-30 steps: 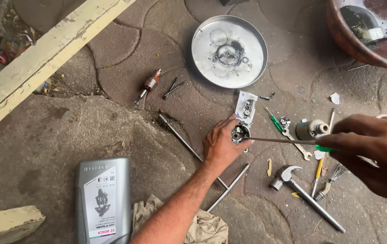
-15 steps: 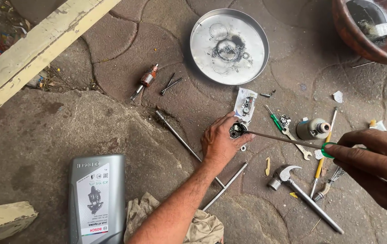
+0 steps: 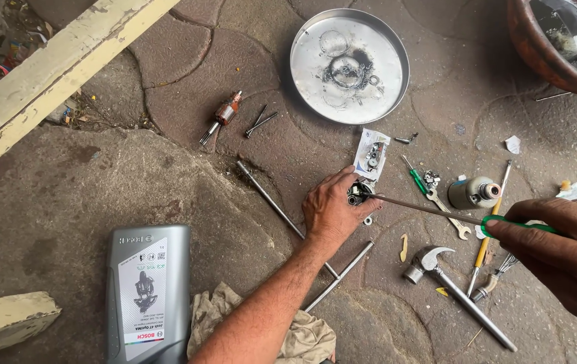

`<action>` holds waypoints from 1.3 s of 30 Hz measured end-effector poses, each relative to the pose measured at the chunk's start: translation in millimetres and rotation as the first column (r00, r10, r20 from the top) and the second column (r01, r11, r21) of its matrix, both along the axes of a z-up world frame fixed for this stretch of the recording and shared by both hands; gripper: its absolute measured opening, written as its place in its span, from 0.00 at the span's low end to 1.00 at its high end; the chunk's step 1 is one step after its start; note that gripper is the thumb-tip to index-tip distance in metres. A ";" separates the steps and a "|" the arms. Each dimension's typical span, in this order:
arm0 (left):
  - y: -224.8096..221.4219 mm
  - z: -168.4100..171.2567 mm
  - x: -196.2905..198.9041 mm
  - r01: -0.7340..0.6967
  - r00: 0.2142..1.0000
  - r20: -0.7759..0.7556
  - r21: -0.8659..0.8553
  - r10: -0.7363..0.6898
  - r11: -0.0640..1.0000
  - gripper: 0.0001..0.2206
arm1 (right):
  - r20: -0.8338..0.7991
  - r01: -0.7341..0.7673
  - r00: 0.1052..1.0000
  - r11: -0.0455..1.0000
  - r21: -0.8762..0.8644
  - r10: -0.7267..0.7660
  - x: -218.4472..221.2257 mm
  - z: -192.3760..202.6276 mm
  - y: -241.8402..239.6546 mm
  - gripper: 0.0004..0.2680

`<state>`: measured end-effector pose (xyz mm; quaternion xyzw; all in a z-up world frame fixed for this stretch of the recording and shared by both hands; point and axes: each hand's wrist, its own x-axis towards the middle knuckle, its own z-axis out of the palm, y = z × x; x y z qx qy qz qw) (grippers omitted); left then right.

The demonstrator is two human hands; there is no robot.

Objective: Repairing and assembling motorcycle starter motor components using various hand tools on an outdoor paved surface.

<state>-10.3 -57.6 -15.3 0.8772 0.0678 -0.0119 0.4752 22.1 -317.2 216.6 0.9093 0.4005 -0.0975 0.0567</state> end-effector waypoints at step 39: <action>-2.7 5.6 4.6 -0.069 0.997 0.040 -0.093 0.073 0.993 0.26 | -0.554 0.316 0.733 0.919 -0.236 -0.394 112.6 12.7 19.5 0.23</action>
